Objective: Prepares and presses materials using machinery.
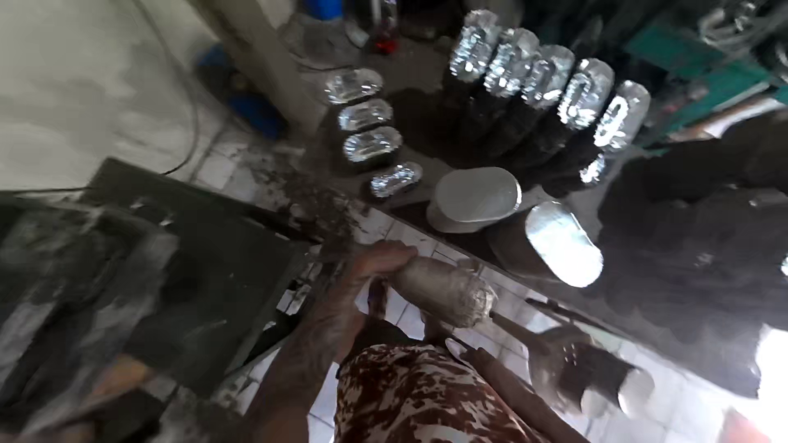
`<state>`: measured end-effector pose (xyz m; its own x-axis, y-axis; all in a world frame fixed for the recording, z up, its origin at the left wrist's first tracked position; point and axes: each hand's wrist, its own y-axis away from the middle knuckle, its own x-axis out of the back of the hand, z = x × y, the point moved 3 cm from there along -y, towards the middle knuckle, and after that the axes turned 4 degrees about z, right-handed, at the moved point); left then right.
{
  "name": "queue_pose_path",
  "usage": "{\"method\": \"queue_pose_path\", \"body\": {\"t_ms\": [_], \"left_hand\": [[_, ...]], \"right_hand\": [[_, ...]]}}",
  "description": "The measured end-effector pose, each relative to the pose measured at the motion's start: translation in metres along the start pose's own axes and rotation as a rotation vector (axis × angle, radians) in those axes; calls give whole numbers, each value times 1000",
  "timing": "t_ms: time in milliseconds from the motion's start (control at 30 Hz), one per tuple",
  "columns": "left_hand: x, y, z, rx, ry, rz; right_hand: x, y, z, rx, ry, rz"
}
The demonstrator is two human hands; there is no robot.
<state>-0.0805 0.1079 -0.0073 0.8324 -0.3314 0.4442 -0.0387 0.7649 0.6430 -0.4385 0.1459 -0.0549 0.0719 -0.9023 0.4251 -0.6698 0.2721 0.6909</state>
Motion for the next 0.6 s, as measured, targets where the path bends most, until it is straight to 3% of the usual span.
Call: {"method": "queue_pose_path", "body": {"t_ms": [133,233,300,333,400,467,533,600], "left_hand": [[96,129,-19,-106,405,463],[175,176,-55,-180,938,857],[215,192,-77,-225,1126,1056],[227,194,-88,-257,1122,1146],[217,199,-117,-275,860,1275],[181,217,-163,-1,428,1280],[147,243,-232,350,201,1092],[127,277,-276,467,132,915]], "right_hand": [[14,-17,-18,156,59,-23],[15,-37,-22,192,5,-5],[15,-54,-32,210,-36,62],[16,-63,-47,214,-78,107],[19,-83,-86,222,-151,231],[27,-108,-137,269,-166,344],[37,-132,-197,332,-115,415],[42,-153,-265,443,-97,445]]}}
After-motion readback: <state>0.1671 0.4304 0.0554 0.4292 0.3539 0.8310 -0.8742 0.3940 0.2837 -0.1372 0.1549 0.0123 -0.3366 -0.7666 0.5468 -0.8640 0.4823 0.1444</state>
